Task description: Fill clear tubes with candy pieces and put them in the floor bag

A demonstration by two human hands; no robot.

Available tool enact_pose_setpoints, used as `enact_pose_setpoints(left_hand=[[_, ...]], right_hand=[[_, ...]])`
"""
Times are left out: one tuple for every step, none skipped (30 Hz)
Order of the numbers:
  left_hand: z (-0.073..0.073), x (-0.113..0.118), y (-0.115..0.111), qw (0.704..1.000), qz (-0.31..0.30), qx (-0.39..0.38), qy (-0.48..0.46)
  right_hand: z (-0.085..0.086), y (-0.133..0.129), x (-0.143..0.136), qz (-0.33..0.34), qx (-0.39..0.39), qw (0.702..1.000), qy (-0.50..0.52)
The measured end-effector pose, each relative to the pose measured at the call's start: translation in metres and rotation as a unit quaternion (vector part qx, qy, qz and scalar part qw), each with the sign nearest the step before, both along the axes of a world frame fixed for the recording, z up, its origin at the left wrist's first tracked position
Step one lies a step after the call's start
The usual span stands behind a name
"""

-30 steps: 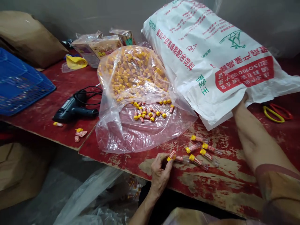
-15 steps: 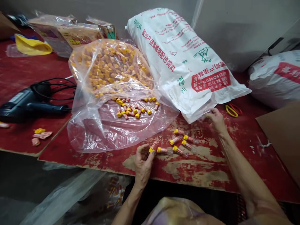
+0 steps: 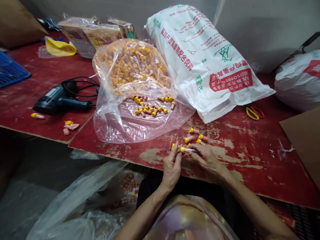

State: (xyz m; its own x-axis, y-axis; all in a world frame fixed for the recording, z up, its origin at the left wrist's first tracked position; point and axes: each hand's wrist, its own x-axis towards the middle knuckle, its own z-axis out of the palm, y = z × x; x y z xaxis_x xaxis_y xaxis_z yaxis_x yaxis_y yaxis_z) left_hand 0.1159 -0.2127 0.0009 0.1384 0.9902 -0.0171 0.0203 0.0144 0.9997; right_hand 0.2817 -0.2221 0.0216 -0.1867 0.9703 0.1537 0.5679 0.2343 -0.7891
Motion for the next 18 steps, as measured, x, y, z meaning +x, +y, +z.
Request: enact_pose_setpoints(left_hand=[[0.000,0.001,-0.004,1.000,-0.008,-0.006,0.006],[0.000,0.002,-0.007,1.000,-0.017,-0.007,0.012],[0.000,0.004,-0.009,1.000,-0.025,-0.005,0.017],[0.001,0.005,-0.010,0.999,-0.037,-0.003,0.019],[0.003,0.007,-0.011,0.998,-0.055,0.002,0.019],[0.004,0.009,-0.011,0.997,-0.080,0.009,0.020],[0.006,0.010,-0.011,0.993,-0.110,0.019,0.023],[0.007,0.012,-0.010,0.989,-0.139,0.030,0.028],[0.009,0.013,-0.009,0.986,-0.159,0.044,0.035],[0.010,0.013,-0.006,0.984,-0.163,0.061,0.046],[0.010,0.012,-0.003,0.984,-0.151,0.078,0.058],[0.011,0.010,0.003,0.985,-0.126,0.095,0.072],[0.011,0.006,0.011,0.985,-0.094,0.113,0.089],[0.010,0.001,0.021,0.983,-0.058,0.133,0.112],[0.010,-0.005,0.034,0.978,-0.021,0.153,0.140],[0.009,-0.013,0.049,0.969,0.014,0.172,0.177],[0.008,-0.021,0.066,0.956,0.050,0.187,0.221],[0.007,-0.029,0.085,0.939,0.082,0.198,0.270]], right_hand=[[-0.004,-0.002,-0.004,0.000,0.040,0.999,-0.035],[-0.007,-0.004,-0.008,-0.007,0.075,0.995,-0.061],[-0.009,-0.007,-0.011,-0.020,0.103,0.991,-0.080],[-0.010,-0.009,-0.012,-0.032,0.124,0.987,-0.092],[-0.009,-0.012,-0.011,-0.037,0.131,0.985,-0.102],[-0.006,-0.014,-0.007,-0.037,0.128,0.985,-0.108],[-0.001,-0.017,0.000,-0.036,0.113,0.986,-0.117],[0.005,-0.019,0.009,-0.035,0.085,0.987,-0.135],[0.012,-0.021,0.019,-0.035,0.043,0.984,-0.168],[0.018,-0.023,0.029,-0.043,-0.010,0.975,-0.218],[0.022,-0.024,0.039,-0.058,-0.066,0.956,-0.281],[0.024,-0.024,0.047,-0.075,-0.117,0.927,-0.349],[0.023,-0.025,0.053,-0.091,-0.156,0.894,-0.411],[0.021,-0.025,0.057,-0.104,-0.180,0.865,-0.457],[0.017,-0.025,0.060,-0.114,-0.191,0.845,-0.486],[0.013,-0.026,0.062,-0.116,-0.193,0.837,-0.498],[0.008,-0.026,0.064,-0.106,-0.190,0.842,-0.493],[0.005,-0.025,0.068,-0.089,-0.186,0.853,-0.479]])
